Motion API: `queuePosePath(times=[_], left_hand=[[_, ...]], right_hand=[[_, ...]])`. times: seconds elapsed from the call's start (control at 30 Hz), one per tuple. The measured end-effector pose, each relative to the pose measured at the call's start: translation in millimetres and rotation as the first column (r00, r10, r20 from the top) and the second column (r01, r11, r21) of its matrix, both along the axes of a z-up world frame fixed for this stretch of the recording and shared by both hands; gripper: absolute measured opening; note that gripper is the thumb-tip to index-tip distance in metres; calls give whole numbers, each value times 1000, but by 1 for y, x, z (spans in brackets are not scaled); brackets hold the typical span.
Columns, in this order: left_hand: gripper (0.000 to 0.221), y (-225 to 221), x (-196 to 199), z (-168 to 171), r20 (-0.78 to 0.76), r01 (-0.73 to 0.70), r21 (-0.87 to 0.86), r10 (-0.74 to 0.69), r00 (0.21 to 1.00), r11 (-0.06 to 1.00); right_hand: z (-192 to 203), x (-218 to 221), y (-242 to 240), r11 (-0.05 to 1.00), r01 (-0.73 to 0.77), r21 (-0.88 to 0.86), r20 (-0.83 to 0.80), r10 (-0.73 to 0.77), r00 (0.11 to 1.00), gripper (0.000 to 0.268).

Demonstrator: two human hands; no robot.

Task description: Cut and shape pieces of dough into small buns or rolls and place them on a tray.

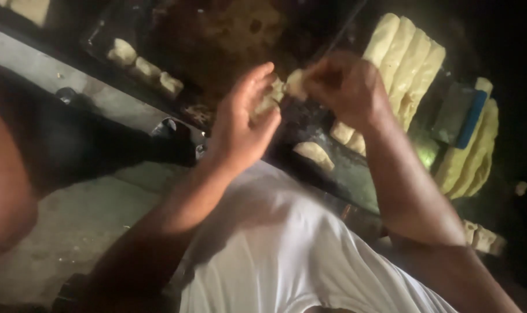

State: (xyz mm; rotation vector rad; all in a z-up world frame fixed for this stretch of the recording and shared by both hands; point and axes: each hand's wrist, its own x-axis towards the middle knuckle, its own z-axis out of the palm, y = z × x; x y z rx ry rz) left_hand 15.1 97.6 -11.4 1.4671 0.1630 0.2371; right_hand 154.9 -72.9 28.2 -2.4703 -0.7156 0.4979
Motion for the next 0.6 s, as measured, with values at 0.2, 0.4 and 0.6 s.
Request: queuePosePath(times=[0.2, 0.4, 0.6], left_hand=[[30, 34, 26, -31, 189, -222, 494, 146, 971, 841], [23, 28, 74, -41, 116, -105, 737, 29, 993, 668], [23, 11, 119, -63, 21, 58, 809, -126, 992, 585]], right_hand=[[-51, 38, 27, 874, -137, -467, 413, 352, 840, 15], [-4, 5, -26, 993, -78, -92, 471, 113, 875, 33], [-5, -47, -109, 997, -62, 34, 375, 45, 926, 28]])
